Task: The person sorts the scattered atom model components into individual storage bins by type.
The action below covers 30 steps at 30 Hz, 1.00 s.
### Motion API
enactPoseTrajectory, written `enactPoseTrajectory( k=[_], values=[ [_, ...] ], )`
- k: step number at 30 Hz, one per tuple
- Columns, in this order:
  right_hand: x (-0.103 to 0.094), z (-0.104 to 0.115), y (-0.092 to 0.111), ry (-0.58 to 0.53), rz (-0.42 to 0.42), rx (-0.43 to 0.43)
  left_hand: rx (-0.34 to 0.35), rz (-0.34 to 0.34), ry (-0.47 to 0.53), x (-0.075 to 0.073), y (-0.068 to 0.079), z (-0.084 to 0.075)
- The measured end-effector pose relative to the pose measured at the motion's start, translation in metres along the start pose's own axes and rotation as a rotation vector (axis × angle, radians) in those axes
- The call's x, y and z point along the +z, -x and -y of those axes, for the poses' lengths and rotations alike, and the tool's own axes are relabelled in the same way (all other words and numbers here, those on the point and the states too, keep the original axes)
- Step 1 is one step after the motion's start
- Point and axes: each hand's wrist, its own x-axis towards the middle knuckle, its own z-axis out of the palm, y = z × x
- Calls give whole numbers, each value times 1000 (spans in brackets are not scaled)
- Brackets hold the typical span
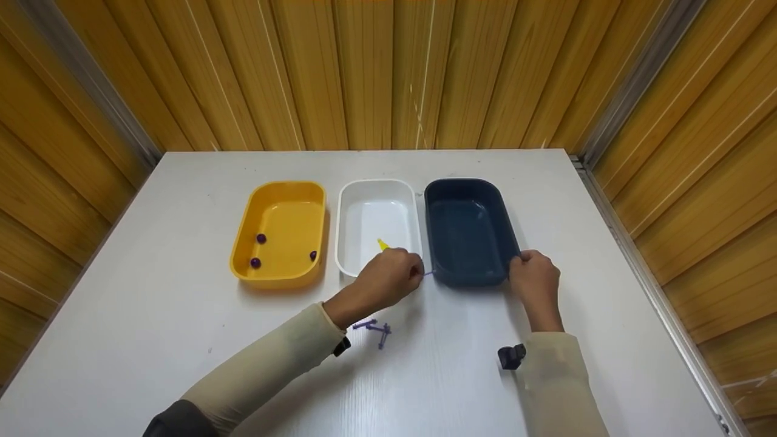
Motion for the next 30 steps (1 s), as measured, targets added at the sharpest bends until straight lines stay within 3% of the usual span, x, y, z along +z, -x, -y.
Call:
enactPoseTrajectory(
  k=[15,24,30],
  values=[
    [0,1,0,0,-4,12,-88,70,-41,5,-23,-15],
    [-1,0,0,-3,-7,-2,-82,16,-80,14,-36,-19],
    [-1,2,-1,2,2,19,-77,23,-96,15,-39,-21]
  ],
)
